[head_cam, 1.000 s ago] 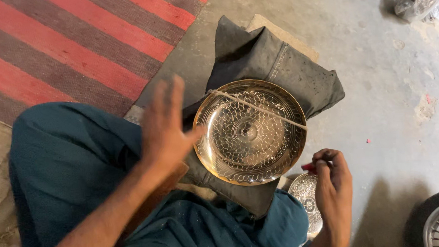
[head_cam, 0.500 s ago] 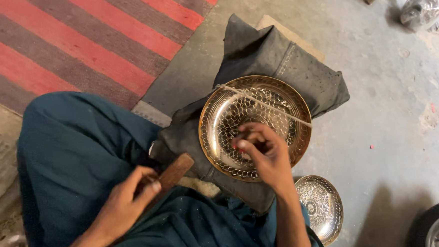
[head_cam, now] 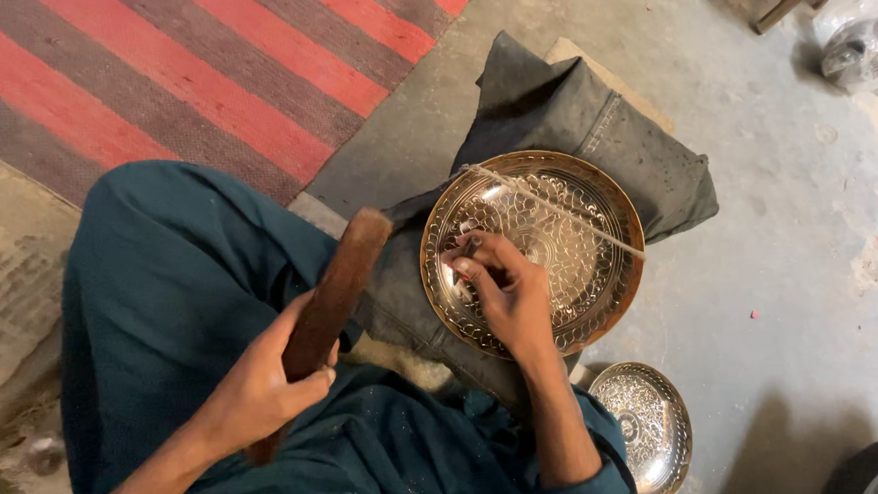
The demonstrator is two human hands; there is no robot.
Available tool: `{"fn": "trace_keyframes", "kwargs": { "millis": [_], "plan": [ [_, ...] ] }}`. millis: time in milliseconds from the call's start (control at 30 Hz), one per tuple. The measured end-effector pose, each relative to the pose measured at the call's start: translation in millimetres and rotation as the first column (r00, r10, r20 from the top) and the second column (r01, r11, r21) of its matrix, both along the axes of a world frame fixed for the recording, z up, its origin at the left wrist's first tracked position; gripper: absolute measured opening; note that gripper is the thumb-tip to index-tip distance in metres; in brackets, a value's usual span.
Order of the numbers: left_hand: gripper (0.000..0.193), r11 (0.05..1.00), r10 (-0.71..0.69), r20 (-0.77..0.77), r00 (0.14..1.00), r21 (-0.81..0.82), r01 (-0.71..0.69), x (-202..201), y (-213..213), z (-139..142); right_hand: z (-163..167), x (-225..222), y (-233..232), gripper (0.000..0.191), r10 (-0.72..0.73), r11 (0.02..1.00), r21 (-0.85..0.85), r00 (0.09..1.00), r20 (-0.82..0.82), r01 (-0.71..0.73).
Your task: The person sits cross-legged on the floor with a decorative brass plate resting on a cloth cushion and engraves a pattern into it, holding a small punch against the metal and striking it with a wooden mallet. They reposition the plate and the punch repeatedly to work across the design.
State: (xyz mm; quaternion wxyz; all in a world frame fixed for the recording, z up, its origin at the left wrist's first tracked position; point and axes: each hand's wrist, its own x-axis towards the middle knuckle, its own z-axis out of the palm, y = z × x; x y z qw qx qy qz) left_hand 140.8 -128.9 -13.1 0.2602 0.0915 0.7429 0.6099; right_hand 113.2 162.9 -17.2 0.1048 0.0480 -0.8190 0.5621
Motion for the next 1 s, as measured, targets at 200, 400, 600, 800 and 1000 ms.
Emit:
{"fn": "trace_keyframes", "kwargs": {
  "millis": [200,400,600,800,1000],
  "plan": [
    [0.077,0.969,-0.046,-0.151,0.987,-0.248,0.007,-20.1,10.9,26.8,-3.1,1.2,-1.7,0.026,-0.05,0.999,0.003,0.999,0.012,0.05],
    [0.08,0.96,-0.108,-0.235,0.966,-0.278,0.039,-35.1,20.4,41.8,0.2,-3.8,2.9,0.027,0.013,0.995,0.096,1.0,0.011,-0.014],
    [0.077,0.953,-0.149,-0.499,0.854,-0.302,-0.01,-49.8,18.4,46.8,3.0,-2.0,0.3,0.03,-0.013,0.994,0.107,1.0,0.002,0.013],
    [0.082,0.856,-0.223,-0.523,0.822,-0.51,-0.092,-61.0,16.8,47.0,-2.6,-5.2,1.3,0.034,-0.029,0.989,0.144,0.999,-0.03,0.033],
    [0.084,0.803,-0.307,-0.663,0.683,-0.566,-0.189,-68.2,22.1,40.1,-7.1,-4.0,1.7,0.034,-0.042,0.991,0.123,0.998,-0.056,0.049]
  ]
}}
